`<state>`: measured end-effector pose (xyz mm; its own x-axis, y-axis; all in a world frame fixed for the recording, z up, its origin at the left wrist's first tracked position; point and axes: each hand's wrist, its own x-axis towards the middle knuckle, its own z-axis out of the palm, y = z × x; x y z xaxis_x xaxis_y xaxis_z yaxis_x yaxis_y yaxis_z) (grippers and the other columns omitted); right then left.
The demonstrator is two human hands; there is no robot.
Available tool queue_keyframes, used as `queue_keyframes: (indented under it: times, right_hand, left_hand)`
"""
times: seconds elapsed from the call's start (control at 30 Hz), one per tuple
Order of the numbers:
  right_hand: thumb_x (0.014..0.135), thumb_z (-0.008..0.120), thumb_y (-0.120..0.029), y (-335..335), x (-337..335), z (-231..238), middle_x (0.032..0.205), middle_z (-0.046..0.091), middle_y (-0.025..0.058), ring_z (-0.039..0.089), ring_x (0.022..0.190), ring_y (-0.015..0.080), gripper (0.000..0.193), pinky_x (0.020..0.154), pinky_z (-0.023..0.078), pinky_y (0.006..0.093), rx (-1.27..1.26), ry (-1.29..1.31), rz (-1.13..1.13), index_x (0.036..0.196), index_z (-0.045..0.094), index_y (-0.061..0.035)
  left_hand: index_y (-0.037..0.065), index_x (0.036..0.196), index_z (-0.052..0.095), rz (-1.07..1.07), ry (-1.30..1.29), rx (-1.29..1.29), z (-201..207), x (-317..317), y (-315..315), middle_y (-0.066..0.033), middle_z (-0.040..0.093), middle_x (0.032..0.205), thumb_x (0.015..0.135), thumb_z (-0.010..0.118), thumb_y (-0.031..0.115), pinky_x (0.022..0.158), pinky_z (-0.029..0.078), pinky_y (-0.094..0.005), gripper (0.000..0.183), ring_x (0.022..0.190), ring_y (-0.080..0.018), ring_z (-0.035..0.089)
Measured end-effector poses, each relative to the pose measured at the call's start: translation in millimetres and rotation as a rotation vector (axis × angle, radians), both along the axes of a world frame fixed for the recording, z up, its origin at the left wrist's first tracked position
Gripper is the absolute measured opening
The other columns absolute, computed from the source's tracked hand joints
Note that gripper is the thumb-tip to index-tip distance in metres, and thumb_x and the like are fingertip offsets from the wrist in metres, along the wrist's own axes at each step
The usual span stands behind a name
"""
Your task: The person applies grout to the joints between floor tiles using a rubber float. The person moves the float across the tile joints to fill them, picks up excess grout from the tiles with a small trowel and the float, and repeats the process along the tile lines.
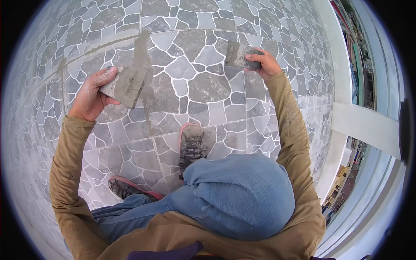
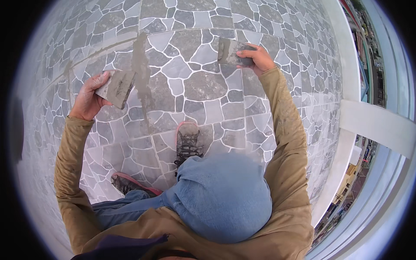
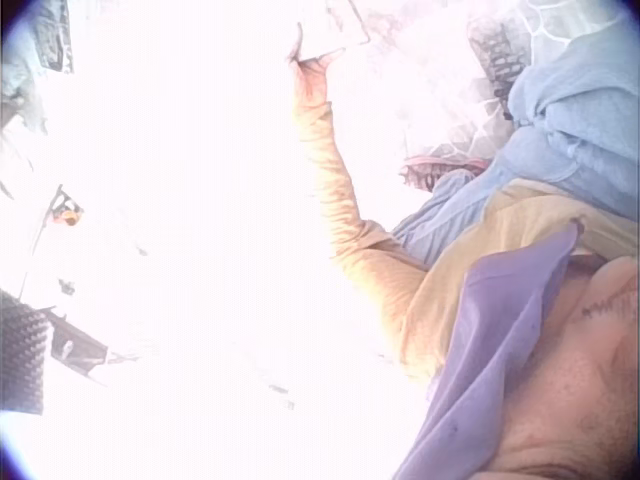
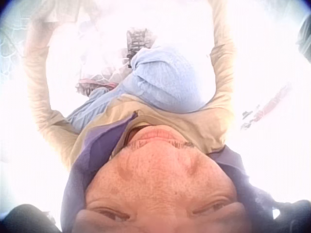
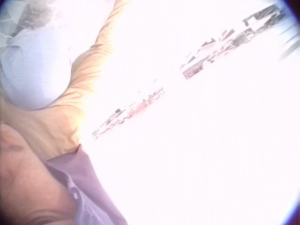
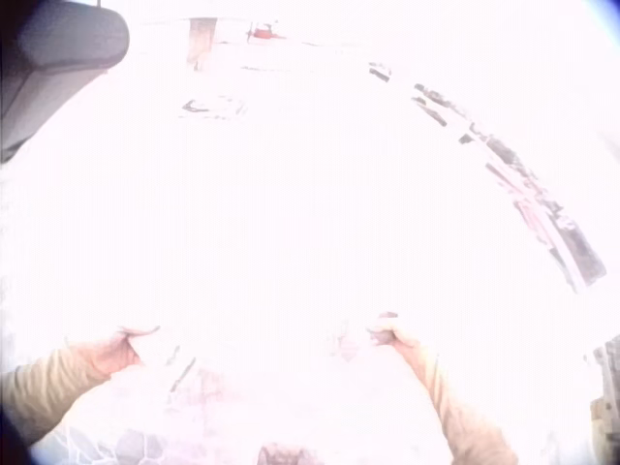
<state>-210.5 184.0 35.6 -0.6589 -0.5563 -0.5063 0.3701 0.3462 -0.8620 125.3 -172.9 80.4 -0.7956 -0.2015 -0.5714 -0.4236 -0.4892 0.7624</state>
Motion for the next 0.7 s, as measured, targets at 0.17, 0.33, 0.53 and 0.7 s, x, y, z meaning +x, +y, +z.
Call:
queue_keyframes:
  times: [0.17,0.33,0.53,0.7]
  right_hand:
    - [0.079,0.069,-0.01,-3,-120,-49,0.104,0.071,0.0116,0.07,0.087,0.0285,0.038,0.074,0.057,0.0401,0.479,0.87,0.318,0.117,0.067,-0.0058]
    - [0.076,0.065,-0.006,-33,-121,-99,0.126,0.065,0.0119,0.06,0.113,0.0333,0.051,0.095,0.05,0.0411,0.457,1.392,0.445,0.127,0.063,-0.0138]
    - [0.073,0.064,-0.002,-15,-83,-128,0.134,0.061,0.0101,0.057,0.117,0.0347,0.062,0.099,0.05,0.0427,0.641,1.432,0.616,0.134,0.056,-0.0128]
    - [0.077,0.062,-0.002,-57,-86,-84,0.122,0.064,0.0131,0.057,0.114,0.0344,0.054,0.094,0.051,0.0431,0.535,1.439,0.59,0.13,0.058,-0.0091]
  left_hand:
    - [-0.003,0.129,0.055,0.026,-0.166,-0.127,44,23,-28,-0.0105,0.069,0.103,0.101,0.053,0.033,0.057,0.063,-0.024,0.045,0.078,-0.0145,0.073]
    - [-0.002,0.131,0.054,0.171,-0.189,-0.184,80,68,-43,-0.0106,0.069,0.107,0.102,0.05,0.032,0.058,0.063,-0.0241,0.044,0.079,-0.0145,0.073]
    - [-0.001,0.133,0.053,0.355,-0.14,-0.265,86,125,-69,-0.0107,0.069,0.112,0.104,0.047,0.031,0.055,0.058,-0.0208,0.043,0.081,-0.012,0.072]
    - [-0.002,0.132,0.054,0.401,-0.087,-0.317,82,124,-84,-0.0115,0.068,0.116,0.106,0.044,0.027,0.059,0.058,-0.0237,0.041,0.086,-0.0145,0.071]
